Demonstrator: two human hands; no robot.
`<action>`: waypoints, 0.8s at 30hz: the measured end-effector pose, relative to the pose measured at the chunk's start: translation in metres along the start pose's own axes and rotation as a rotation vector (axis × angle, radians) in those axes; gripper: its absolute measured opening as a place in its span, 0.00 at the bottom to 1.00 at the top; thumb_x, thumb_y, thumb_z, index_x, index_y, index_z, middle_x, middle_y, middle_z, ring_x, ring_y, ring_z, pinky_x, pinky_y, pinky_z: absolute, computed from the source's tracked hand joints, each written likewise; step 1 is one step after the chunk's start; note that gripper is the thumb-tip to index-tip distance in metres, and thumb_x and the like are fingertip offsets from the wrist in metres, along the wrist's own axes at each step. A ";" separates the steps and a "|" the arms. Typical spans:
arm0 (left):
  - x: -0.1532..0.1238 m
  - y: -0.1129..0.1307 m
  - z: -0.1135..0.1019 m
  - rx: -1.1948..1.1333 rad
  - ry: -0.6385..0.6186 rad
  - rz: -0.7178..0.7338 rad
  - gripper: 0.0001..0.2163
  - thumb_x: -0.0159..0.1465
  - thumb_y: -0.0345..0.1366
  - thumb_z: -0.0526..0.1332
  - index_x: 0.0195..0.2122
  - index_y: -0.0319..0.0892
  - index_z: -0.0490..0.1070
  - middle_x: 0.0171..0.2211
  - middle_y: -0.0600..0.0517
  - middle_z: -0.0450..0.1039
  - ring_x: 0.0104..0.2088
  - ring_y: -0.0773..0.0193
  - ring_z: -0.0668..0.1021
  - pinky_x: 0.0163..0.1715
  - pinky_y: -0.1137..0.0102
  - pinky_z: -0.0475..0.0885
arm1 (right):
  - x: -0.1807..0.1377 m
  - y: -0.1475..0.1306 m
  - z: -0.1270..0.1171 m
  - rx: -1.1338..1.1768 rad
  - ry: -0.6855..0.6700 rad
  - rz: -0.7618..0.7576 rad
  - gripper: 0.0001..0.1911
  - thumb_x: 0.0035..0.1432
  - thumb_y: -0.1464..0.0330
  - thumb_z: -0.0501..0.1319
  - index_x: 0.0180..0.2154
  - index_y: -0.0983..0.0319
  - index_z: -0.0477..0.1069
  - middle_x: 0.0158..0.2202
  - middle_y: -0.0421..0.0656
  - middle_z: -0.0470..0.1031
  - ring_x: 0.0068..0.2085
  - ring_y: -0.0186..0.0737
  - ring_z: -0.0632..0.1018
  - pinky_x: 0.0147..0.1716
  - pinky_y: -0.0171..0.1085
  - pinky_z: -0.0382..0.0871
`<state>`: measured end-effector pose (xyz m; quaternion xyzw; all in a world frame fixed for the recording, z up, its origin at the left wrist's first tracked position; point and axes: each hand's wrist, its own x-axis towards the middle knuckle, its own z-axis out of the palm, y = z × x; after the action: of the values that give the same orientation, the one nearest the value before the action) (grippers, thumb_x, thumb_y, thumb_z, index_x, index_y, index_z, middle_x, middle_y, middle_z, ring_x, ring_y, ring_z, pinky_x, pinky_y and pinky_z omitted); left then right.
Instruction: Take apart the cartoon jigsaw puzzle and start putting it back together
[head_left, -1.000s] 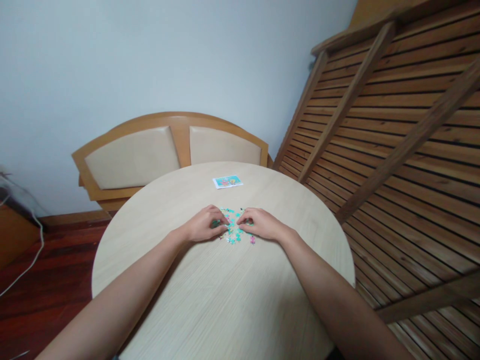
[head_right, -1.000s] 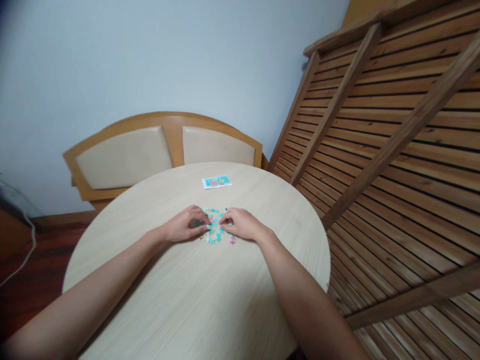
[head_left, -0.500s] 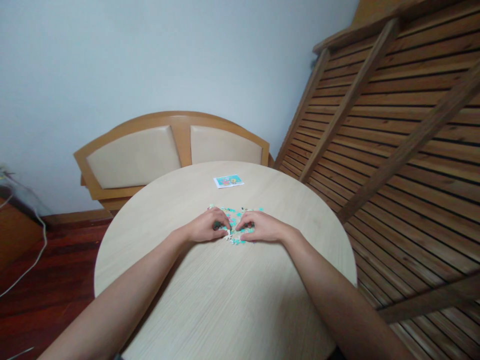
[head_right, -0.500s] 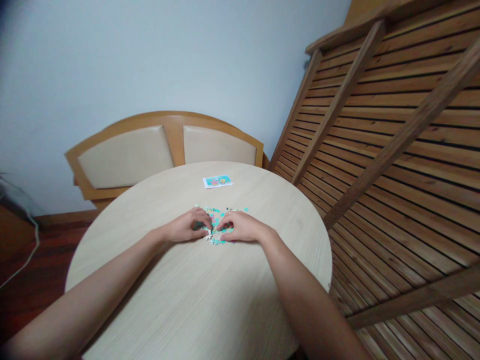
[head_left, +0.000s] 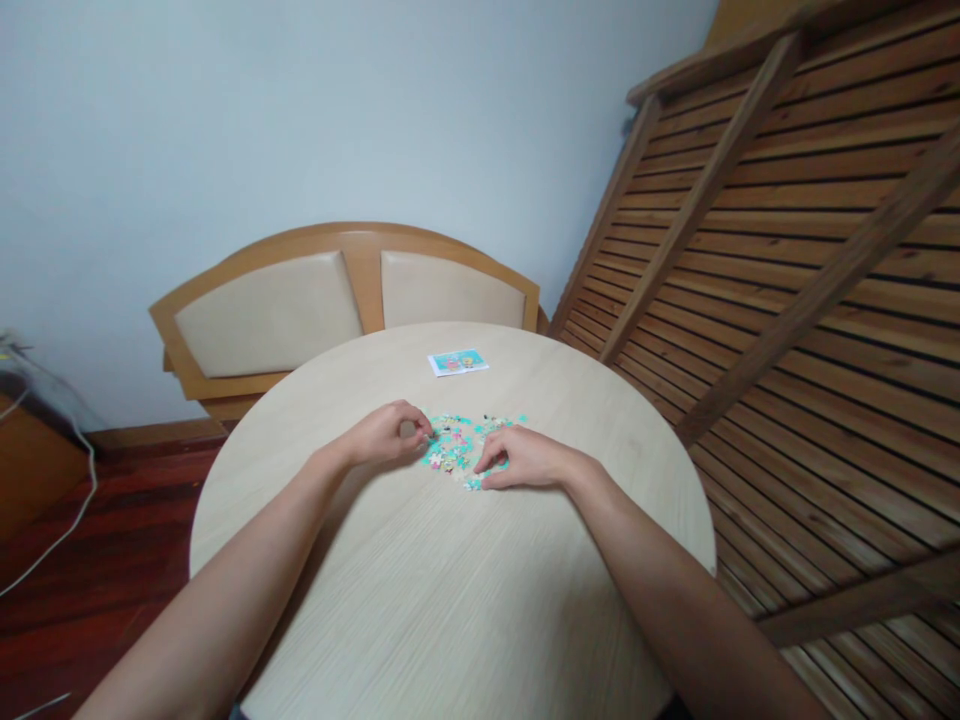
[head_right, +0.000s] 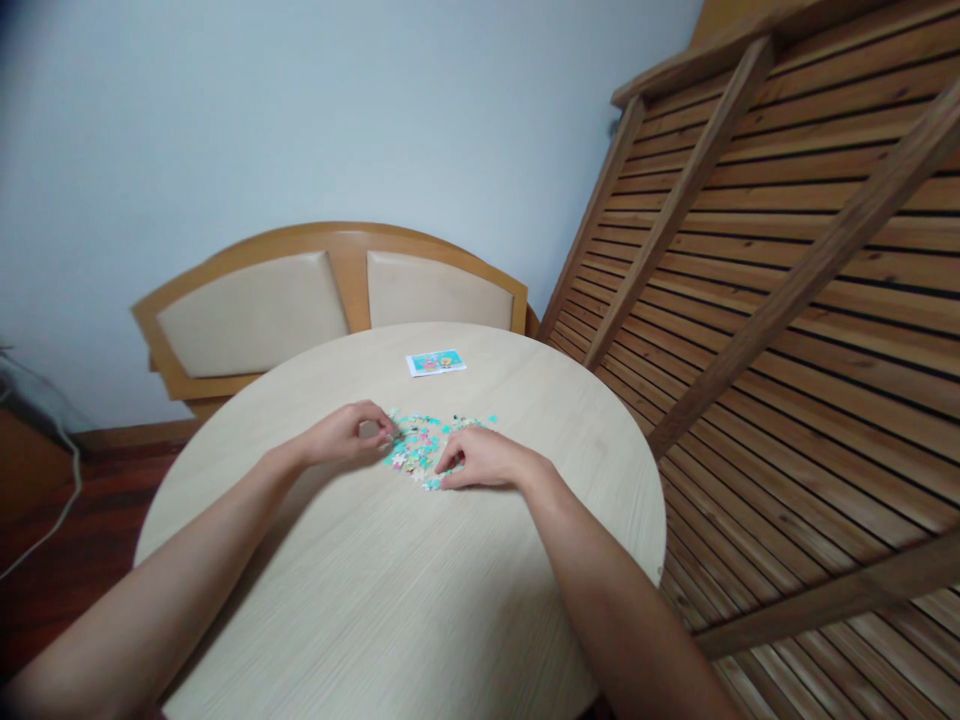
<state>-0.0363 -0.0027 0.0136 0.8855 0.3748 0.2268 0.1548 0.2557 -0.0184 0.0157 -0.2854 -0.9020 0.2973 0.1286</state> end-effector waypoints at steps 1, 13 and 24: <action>-0.001 -0.003 -0.003 0.024 -0.023 -0.019 0.07 0.60 0.35 0.61 0.36 0.41 0.78 0.34 0.50 0.80 0.37 0.62 0.78 0.42 0.69 0.70 | 0.000 0.001 0.000 0.000 -0.002 0.010 0.12 0.52 0.65 0.69 0.39 0.62 0.83 0.37 0.45 0.82 0.37 0.40 0.79 0.38 0.34 0.69; -0.003 -0.009 -0.004 -0.013 -0.217 -0.091 0.09 0.59 0.36 0.61 0.35 0.41 0.81 0.34 0.50 0.82 0.32 0.64 0.78 0.35 0.73 0.68 | -0.002 0.003 -0.001 0.016 0.001 0.081 0.09 0.50 0.68 0.67 0.35 0.62 0.82 0.32 0.42 0.81 0.33 0.37 0.75 0.34 0.33 0.66; 0.001 0.015 0.009 -0.086 -0.250 0.018 0.11 0.61 0.41 0.65 0.41 0.43 0.81 0.36 0.50 0.81 0.34 0.64 0.78 0.37 0.73 0.69 | -0.005 0.007 -0.005 0.042 -0.013 0.139 0.14 0.51 0.64 0.68 0.39 0.63 0.82 0.34 0.42 0.82 0.32 0.36 0.75 0.32 0.33 0.65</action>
<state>-0.0221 -0.0131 0.0131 0.9027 0.3347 0.1318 0.2361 0.2649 -0.0145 0.0151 -0.3428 -0.8744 0.3260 0.1077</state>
